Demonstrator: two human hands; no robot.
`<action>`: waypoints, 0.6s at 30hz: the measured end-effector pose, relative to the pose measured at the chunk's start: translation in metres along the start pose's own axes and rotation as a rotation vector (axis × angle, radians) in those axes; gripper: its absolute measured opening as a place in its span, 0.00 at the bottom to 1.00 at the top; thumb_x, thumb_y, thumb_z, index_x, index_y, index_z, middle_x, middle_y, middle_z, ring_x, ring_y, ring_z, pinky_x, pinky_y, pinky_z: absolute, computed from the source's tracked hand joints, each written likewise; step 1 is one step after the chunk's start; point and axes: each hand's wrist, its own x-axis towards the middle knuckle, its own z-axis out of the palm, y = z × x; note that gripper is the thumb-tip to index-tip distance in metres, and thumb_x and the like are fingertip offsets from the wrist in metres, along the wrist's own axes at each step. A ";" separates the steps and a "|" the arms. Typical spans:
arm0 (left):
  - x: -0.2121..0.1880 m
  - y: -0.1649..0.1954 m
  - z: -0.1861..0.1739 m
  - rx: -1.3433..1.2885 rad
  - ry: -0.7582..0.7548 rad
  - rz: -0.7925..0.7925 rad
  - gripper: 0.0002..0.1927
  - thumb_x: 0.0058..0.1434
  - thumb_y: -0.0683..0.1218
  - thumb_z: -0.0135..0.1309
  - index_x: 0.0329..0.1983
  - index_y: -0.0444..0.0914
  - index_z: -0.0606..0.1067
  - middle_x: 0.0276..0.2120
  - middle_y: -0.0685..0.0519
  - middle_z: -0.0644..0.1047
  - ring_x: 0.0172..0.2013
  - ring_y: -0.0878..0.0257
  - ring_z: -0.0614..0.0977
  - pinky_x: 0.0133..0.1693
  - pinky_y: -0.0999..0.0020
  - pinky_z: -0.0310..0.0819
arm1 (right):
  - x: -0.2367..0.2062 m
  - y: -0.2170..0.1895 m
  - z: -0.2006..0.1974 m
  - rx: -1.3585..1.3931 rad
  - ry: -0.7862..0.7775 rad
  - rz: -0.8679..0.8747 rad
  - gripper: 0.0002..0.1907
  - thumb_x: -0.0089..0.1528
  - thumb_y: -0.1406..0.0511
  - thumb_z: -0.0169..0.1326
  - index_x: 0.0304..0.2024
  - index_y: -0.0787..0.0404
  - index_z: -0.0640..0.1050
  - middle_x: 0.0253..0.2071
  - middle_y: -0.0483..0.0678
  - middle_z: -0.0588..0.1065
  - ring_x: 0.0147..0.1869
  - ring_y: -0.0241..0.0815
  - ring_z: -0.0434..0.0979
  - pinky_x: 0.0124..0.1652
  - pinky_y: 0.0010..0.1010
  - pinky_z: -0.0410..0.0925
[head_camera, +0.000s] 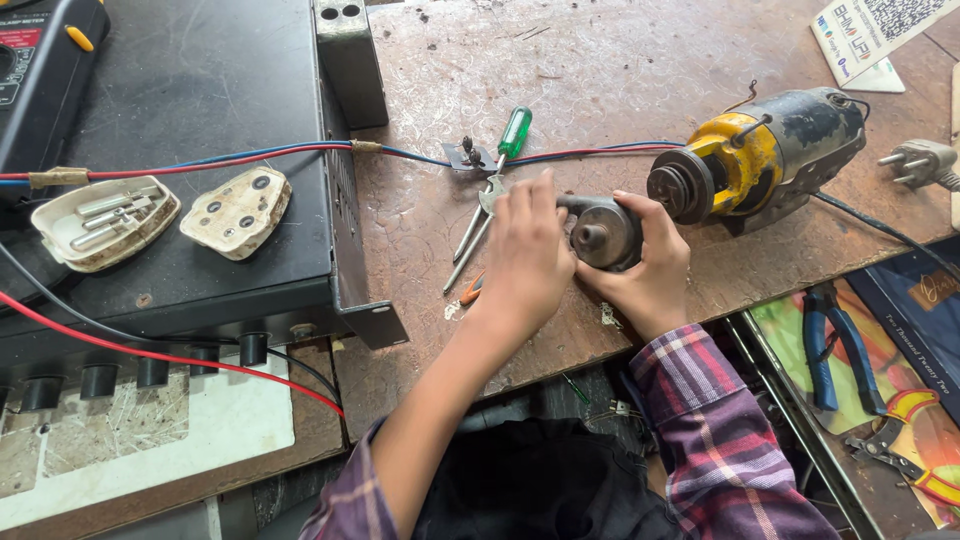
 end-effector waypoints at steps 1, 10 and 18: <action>-0.005 0.002 -0.007 0.131 -0.083 -0.011 0.23 0.59 0.40 0.53 0.57 0.28 0.69 0.50 0.38 0.72 0.52 0.43 0.72 0.54 0.50 0.66 | 0.000 0.000 0.000 -0.030 -0.014 0.017 0.38 0.49 0.61 0.75 0.57 0.61 0.71 0.50 0.54 0.78 0.53 0.49 0.82 0.53 0.38 0.74; -0.021 0.007 -0.032 0.381 -0.232 -0.047 0.24 0.42 0.38 0.61 0.44 0.28 0.70 0.45 0.36 0.70 0.46 0.45 0.72 0.49 0.53 0.68 | -0.001 0.010 -0.001 -0.155 0.122 0.120 0.38 0.49 0.59 0.76 0.56 0.61 0.72 0.47 0.54 0.78 0.50 0.51 0.82 0.51 0.39 0.74; -0.028 0.006 -0.035 0.302 -0.073 0.059 0.24 0.45 0.30 0.55 0.49 0.24 0.68 0.42 0.37 0.72 0.42 0.45 0.79 0.41 0.56 0.77 | -0.001 0.016 0.002 -0.185 0.110 0.115 0.38 0.48 0.59 0.76 0.56 0.61 0.72 0.46 0.53 0.79 0.49 0.51 0.83 0.50 0.40 0.75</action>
